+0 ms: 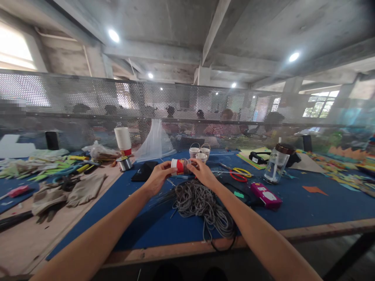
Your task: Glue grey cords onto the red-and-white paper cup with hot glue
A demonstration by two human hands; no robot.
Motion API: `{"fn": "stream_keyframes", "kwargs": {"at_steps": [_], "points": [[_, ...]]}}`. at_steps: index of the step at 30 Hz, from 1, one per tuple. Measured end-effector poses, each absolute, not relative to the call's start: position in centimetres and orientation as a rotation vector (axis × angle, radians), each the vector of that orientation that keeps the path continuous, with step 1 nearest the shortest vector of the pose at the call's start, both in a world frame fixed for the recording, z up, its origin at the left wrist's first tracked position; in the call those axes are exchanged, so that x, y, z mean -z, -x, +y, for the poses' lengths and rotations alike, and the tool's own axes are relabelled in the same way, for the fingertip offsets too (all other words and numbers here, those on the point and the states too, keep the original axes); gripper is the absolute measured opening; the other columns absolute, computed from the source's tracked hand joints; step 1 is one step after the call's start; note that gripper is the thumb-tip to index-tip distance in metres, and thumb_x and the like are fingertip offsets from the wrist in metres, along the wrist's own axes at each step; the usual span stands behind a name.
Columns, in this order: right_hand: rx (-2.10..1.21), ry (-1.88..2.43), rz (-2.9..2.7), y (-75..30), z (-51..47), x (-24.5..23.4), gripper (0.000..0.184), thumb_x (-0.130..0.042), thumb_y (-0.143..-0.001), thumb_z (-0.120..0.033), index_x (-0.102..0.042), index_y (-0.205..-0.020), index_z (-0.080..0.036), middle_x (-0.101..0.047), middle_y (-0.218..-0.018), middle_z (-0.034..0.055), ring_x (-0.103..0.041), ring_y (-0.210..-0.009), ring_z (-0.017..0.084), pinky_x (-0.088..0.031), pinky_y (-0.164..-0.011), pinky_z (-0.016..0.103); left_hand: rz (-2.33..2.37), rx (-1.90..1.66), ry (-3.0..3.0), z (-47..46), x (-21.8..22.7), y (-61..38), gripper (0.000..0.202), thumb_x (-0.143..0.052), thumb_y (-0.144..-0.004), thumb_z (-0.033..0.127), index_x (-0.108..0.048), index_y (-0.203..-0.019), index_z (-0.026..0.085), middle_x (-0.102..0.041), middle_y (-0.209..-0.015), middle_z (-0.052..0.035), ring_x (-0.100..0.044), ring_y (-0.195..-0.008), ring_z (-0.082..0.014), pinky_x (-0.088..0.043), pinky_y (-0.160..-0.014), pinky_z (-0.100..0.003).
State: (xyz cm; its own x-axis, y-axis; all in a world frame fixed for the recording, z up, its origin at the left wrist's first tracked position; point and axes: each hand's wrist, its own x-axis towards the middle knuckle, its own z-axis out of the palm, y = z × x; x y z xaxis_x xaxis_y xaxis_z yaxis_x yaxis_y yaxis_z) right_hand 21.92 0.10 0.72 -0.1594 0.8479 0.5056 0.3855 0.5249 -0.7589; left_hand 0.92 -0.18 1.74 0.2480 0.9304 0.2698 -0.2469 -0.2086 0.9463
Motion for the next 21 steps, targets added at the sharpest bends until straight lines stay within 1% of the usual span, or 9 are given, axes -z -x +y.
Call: {"fn": "stream_keyframes", "kwargs": {"at_steps": [3,6,11,16,21], "points": [[-0.544,0.999,-1.783,-21.87,0.00,-0.79,0.046,-0.059,-0.089,-0.049,-0.059,-0.124,-0.020,-0.067,-0.112,0.0079,-0.066,-0.087,0.016,-0.053,-0.076,0.027,0.676,-1.247,-1.288,-0.15,-1.79,-0.83,0.031,-0.080,-0.067,0.029,-0.072,-0.092,0.013,-0.073,-0.088,-0.0054,-0.064,-0.076,-0.0163,-0.048,-0.077,-0.029],[-0.508,0.969,-1.815,-21.74,-0.17,-0.93,0.046,-0.060,-0.089,-0.046,-0.058,-0.126,-0.020,-0.065,-0.117,0.0083,-0.065,-0.092,0.017,-0.052,-0.084,0.030,0.667,-1.238,-1.239,-0.03,-1.75,-0.75,0.028,-0.077,-0.071,0.032,-0.072,-0.091,0.013,-0.072,-0.088,-0.0064,-0.064,-0.075,-0.0166,-0.049,-0.074,-0.028],[-0.400,0.882,-1.832,-21.61,-0.27,-0.91,0.041,-0.063,-0.088,-0.035,-0.059,-0.127,-0.024,-0.060,-0.127,0.0066,-0.062,-0.106,0.018,-0.048,-0.096,0.032,0.700,-1.225,-1.196,0.10,-1.62,-0.76,0.028,-0.080,-0.068,0.029,-0.074,-0.091,0.013,-0.073,-0.087,-0.0072,-0.064,-0.075,-0.0168,-0.048,-0.074,-0.028],[-0.182,0.806,-1.856,-21.70,-0.49,-1.18,0.031,-0.063,-0.087,-0.027,-0.064,-0.119,-0.026,-0.062,-0.122,0.0048,-0.057,-0.115,0.019,-0.040,-0.106,0.035,0.707,-1.233,-1.200,-0.19,-1.72,-1.00,0.031,-0.081,-0.066,0.028,-0.075,-0.092,0.012,-0.074,-0.089,-0.0079,-0.065,-0.075,-0.0172,-0.049,-0.077,-0.029],[-0.126,0.790,-1.852,-21.75,-0.54,-1.40,0.025,-0.063,-0.088,-0.029,-0.067,-0.113,-0.025,-0.064,-0.118,0.0057,-0.056,-0.115,0.019,-0.040,-0.105,0.036,0.692,-1.231,-1.212,-0.18,-1.58,-1.10,0.031,-0.082,-0.066,0.027,-0.075,-0.092,0.012,-0.075,-0.090,-0.0089,-0.066,-0.077,-0.0177,-0.050,-0.080,-0.030]]}}
